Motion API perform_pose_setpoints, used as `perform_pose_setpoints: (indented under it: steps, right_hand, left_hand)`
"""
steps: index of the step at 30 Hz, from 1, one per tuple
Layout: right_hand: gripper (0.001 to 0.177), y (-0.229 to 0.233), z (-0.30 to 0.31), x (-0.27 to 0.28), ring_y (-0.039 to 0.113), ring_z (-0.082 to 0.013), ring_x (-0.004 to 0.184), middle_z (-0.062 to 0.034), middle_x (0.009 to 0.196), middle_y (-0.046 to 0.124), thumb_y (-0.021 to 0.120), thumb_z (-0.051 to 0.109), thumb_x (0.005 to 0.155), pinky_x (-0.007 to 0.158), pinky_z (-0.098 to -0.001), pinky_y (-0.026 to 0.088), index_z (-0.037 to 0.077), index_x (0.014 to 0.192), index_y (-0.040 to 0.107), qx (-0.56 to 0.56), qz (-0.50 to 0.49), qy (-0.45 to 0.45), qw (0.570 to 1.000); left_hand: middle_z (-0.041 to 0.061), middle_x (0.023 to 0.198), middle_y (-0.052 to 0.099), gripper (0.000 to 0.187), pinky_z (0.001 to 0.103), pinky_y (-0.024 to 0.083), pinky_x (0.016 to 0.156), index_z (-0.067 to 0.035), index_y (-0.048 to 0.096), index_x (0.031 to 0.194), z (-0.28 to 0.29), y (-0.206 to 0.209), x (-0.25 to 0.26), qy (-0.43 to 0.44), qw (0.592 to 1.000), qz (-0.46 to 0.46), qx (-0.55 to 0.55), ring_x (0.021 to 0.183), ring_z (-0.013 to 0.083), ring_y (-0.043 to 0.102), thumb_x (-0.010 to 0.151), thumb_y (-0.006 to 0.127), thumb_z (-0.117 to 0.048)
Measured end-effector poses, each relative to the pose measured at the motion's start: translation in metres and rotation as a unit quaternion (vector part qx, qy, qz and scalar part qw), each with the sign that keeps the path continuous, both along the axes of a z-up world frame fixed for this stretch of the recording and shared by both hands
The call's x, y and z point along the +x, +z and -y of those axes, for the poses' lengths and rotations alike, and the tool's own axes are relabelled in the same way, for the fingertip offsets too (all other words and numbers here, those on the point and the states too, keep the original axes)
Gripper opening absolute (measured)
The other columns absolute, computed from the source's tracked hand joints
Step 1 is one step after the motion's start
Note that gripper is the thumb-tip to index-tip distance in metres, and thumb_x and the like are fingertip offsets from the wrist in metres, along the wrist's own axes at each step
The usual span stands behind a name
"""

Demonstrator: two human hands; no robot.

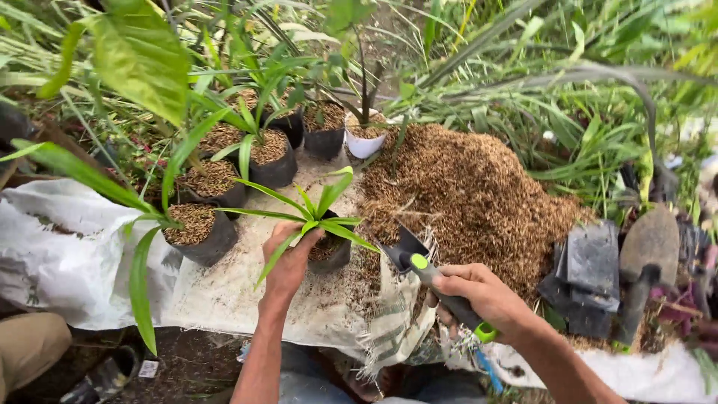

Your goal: The person holds a small green plant and places it into a black plastic nursery bag. Using a small hand trowel, they scoop soil from a large pile and fill the bag around the plant, patting the soil down to secure it.

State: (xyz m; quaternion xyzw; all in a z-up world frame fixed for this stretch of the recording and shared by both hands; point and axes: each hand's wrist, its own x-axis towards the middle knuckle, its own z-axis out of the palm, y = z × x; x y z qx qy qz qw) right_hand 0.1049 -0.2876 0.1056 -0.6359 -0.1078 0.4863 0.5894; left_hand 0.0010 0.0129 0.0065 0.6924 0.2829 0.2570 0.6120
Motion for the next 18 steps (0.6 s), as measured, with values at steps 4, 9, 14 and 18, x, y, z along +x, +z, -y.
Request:
perform_pose_setpoints:
  steps: [4,9,14,18]
  right_hand:
    - [0.021,0.036,-0.023,0.015,0.061,-0.0251,0.045,-0.0232,0.064,0.066,0.062,0.007,0.093,0.038,-0.0359,0.054,-0.013,0.087,0.066,-0.041,-0.002,0.068,0.997]
    - [0.027,0.081,-0.070,0.012,0.063,-0.0242,0.054,-0.0242,0.088,0.077,0.059,0.005,0.097,0.043,-0.0334,0.053,-0.012,0.113,0.074,-0.227,0.062,0.141,0.962]
    - [0.030,0.107,-0.105,0.004,0.055,-0.0148,0.049,-0.0086,0.071,0.066,0.058,0.027,0.103,0.035,-0.0246,0.042,0.002,0.106,0.073,-0.336,0.228,0.267,0.874]
    - [0.020,0.067,-0.109,0.013,0.060,-0.0184,0.047,-0.0100,0.060,0.065,0.067,0.024,0.087,0.036,-0.0298,0.045,0.006,0.078,0.071,-0.322,0.404,0.326,0.792]
  left_hand:
    - [0.008,0.117,0.065,0.047,0.043,0.053,0.097,-0.009,0.080,0.106,-0.004,-0.016,0.003,0.005,0.999,0.029,-0.042,0.113,0.0248,0.062,0.074,0.081,-0.043]
    - [0.007,0.114,0.065,0.038,0.044,0.053,0.095,-0.013,0.080,0.106,-0.007,-0.031,0.005,-0.013,0.998,0.052,-0.034,0.111,0.0227,0.060,0.077,0.082,-0.039]
    - [0.009,0.111,0.062,0.036,0.041,0.055,0.091,-0.009,0.079,0.107,-0.008,-0.028,0.004,-0.036,0.995,0.068,-0.056,0.106,0.0222,0.060,0.081,0.080,-0.035]
    - [0.014,0.105,0.077,0.029,0.045,0.035,0.115,-0.008,0.082,0.101,-0.005,-0.028,0.001,-0.024,0.998,0.056,0.003,0.118,0.0266,0.056,0.087,0.083,-0.033]
